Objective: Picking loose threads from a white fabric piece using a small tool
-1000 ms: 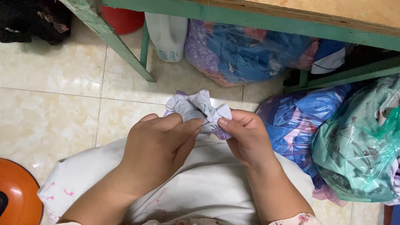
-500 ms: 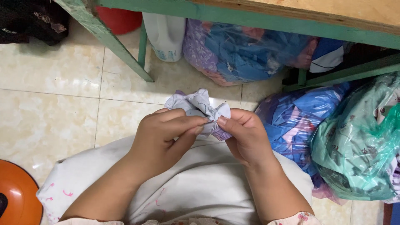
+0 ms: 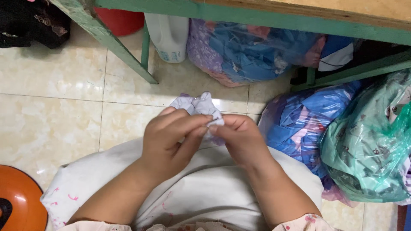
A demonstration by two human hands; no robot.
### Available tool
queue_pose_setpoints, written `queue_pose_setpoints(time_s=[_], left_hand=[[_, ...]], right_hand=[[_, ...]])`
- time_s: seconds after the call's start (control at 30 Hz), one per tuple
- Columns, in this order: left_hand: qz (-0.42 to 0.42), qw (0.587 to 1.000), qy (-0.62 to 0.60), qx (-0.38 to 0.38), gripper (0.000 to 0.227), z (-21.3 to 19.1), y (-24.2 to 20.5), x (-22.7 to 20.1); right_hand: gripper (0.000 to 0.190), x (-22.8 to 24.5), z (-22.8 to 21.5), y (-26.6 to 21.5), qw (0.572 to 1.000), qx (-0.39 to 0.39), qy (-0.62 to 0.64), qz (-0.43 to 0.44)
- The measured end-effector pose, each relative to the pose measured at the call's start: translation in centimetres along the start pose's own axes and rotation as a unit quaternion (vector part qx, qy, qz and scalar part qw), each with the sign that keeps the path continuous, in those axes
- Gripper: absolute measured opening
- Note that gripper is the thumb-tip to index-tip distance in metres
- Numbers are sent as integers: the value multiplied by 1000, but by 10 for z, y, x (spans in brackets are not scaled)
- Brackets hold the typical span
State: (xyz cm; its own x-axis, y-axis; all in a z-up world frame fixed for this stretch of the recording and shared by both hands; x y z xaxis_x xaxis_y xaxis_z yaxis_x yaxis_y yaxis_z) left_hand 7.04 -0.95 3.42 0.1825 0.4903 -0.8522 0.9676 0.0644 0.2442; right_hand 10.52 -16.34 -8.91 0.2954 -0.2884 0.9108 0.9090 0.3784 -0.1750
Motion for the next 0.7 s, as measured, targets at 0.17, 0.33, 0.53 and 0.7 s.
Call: queue_pose_setpoints(time_s=[0.17, 0.33, 0.53, 0.7], left_hand=[[-14, 999, 37, 18, 20, 5, 1, 12], [41, 990, 137, 18, 24, 11, -6, 9], [-12, 999, 53, 7, 14, 5, -2, 21], [3, 999, 17, 30, 14, 5, 4, 8]], right_hand=[[15, 9, -7, 0, 997, -37, 74, -7], [16, 9, -6, -1, 997, -24, 77, 1], [10, 18, -6, 5, 993, -84, 70, -37], [10, 21, -1, 5, 993, -73, 86, -41]])
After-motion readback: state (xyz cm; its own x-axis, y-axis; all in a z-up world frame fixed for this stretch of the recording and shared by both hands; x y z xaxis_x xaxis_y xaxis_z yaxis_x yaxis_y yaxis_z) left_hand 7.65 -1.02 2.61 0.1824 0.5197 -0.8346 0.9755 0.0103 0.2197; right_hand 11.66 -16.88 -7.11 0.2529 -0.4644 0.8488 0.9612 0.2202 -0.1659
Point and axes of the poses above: each hand's wrist, its own y-axis towards the middle knuckle, its own z-axis out of the palm, x = y × z, the point moved 8 cm from there along y, towards the middle knuckle, and after that the axes turned 14 degrees about -z, right-handed, at the moved point
